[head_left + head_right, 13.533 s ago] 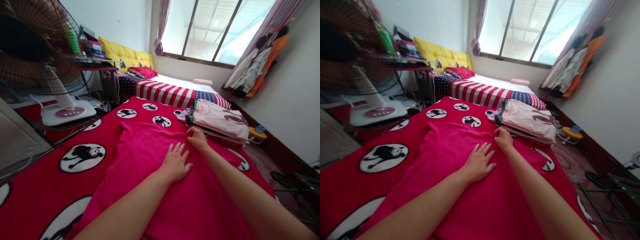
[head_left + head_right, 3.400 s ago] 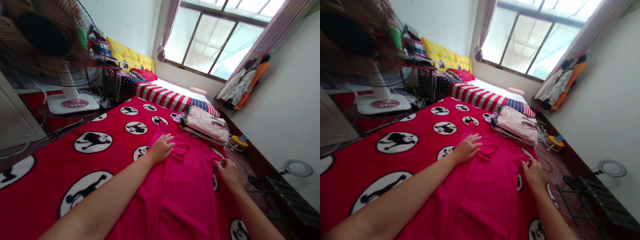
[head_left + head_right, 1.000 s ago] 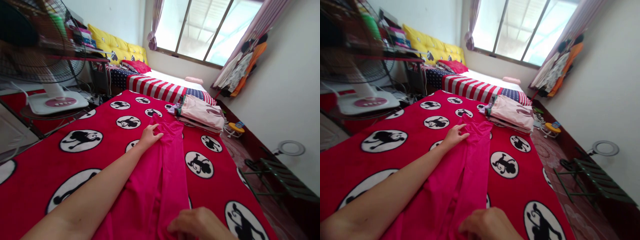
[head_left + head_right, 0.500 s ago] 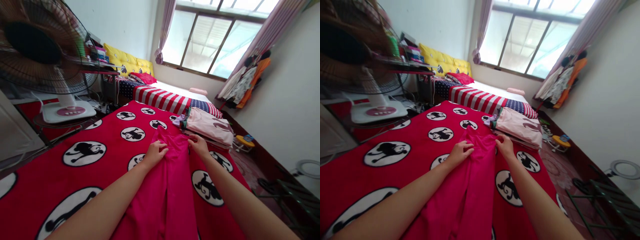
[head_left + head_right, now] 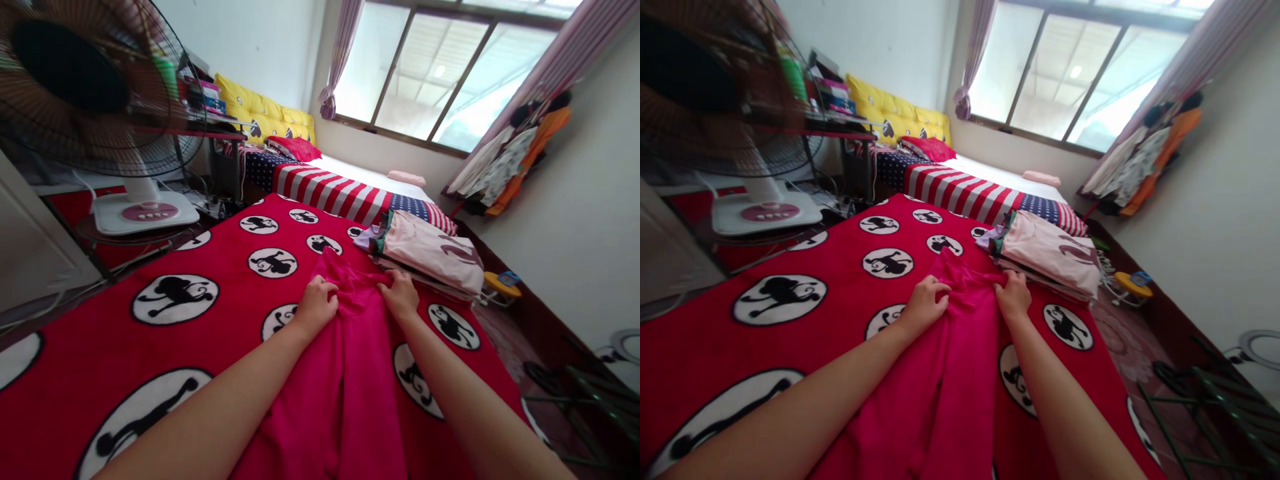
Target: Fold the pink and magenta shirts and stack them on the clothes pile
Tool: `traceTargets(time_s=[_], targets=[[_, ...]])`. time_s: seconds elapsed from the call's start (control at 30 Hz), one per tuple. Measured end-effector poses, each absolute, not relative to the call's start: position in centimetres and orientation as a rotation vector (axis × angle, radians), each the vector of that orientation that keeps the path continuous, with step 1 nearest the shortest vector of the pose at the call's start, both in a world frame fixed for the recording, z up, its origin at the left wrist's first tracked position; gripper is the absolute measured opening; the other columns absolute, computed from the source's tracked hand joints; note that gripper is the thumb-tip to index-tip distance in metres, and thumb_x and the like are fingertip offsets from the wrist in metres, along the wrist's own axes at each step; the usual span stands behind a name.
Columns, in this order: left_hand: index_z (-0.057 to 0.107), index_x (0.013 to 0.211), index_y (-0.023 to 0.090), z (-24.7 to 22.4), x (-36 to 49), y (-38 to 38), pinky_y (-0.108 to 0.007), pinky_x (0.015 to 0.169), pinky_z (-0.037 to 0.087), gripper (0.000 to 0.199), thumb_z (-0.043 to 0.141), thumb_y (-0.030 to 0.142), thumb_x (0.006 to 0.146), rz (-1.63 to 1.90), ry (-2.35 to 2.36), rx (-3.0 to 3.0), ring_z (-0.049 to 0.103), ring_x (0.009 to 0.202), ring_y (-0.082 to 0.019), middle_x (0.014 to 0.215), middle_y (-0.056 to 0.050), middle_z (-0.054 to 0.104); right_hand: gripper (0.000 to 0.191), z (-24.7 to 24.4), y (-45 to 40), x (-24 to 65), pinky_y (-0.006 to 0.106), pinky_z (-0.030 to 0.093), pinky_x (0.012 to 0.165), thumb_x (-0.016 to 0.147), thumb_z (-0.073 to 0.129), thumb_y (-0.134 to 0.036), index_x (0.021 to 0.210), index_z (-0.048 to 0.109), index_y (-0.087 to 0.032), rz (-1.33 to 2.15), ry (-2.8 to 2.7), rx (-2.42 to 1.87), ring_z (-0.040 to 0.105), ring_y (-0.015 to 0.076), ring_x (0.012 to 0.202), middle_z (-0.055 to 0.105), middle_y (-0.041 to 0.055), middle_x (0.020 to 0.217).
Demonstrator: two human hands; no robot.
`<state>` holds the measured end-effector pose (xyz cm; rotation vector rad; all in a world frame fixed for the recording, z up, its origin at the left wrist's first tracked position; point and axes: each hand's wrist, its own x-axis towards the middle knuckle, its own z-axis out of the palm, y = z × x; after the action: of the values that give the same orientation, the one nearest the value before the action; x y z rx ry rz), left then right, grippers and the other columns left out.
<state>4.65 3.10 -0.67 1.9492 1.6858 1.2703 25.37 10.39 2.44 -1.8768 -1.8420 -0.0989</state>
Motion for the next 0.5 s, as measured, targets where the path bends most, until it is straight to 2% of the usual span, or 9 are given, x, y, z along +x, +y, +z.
traceTargets(time_s=[0.07,0.13,0.2,0.27,0.37,0.43,0.5], targets=[[0.074,0.088,0.017,-0.8,4.8,2.9,-0.033,0.089,0.05,0.024,0.054,0.009,0.075,1.298,1.688,1.952,0.061,0.089,-0.019,0.097,-0.008,0.059,0.038,3.0,8.8,24.5,0.029,0.041,0.059,0.08,0.057,-0.035,0.115,0.061,-0.02,-0.233,-1.834,-1.794,0.062,0.0225,0.081,0.057,0.0119,0.114],[0.072,0.084,0.018,-0.8,4.9,2.6,-0.034,0.095,0.048,0.021,0.056,0.009,0.074,1.321,1.678,1.966,0.059,0.1,-0.021,0.112,-0.01,0.053,0.029,3.5,7.0,23.4,0.028,0.041,0.059,0.083,0.054,-0.033,0.108,0.062,-0.022,-0.245,-1.894,-1.636,0.061,0.0186,0.079,0.057,0.008,0.11],[0.07,0.08,0.018,-0.6,5.0,2.3,-0.035,0.1,0.045,0.013,0.06,0.013,0.073,1.356,1.649,1.979,0.055,0.111,-0.024,0.125,-0.01,0.046,0.02,3.5,5.3,22.5,0.026,0.042,0.06,0.084,0.053,-0.03,0.098,0.064,-0.022,-0.09,-1.988,-1.474,0.06,0.0145,0.072,0.059,0.0046,0.104],[0.067,0.076,0.018,-0.3,5.0,2.0,-0.037,0.104,0.041,0.006,0.067,0.02,0.071,1.396,1.625,2.003,0.05,0.118,-0.026,0.129,-0.011,0.044,0.016,3.2,4.0,21.9,0.026,0.044,0.062,0.083,0.054,-0.028,0.093,0.065,-0.021,0.081,-2.031,-1.364,0.058,0.0123,0.067,0.06,0.0037,0.1],[0.064,0.071,0.019,0.4,4.7,1.5,-0.038,0.101,0.04,0.011,0.072,0.025,0.068,1.398,1.621,2.092,0.049,0.115,-0.026,0.12,-0.008,0.053,0.016,2.5,3.3,21.7,0.028,0.046,0.065,0.081,0.056,-0.024,0.092,0.065,-0.019,0.205,-1.999,-1.294,0.059,0.0138,0.068,0.061,0.0048,0.097],[0.061,0.069,0.02,0.9,4.4,1.2,-0.037,0.094,0.043,0.01,0.071,0.024,0.069,1.312,1.647,2.126,0.056,0.101,-0.023,0.099,-0.005,0.063,0.015,2.1,3.3,21.9,0.029,0.047,0.067,0.08,0.056,-0.023,0.092,0.066,-0.018,0.242,-1.963,-1.27,0.06,0.0153,0.07,0.063,0.0053,0.095],[0.06,0.071,0.02,1.2,4.2,1.0,-0.033,0.082,0.045,0.009,0.068,0.024,0.071,1.218,1.65,2.113,0.061,0.081,-0.019,0.078,-0.001,0.066,0.015,1.8,3.3,22.1,0.03,0.048,0.069,0.08,0.058,-0.022,0.091,0.066,-0.018,0.278,-1.957,-1.24,0.061,0.0169,0.073,0.065,0.0054,0.092]])
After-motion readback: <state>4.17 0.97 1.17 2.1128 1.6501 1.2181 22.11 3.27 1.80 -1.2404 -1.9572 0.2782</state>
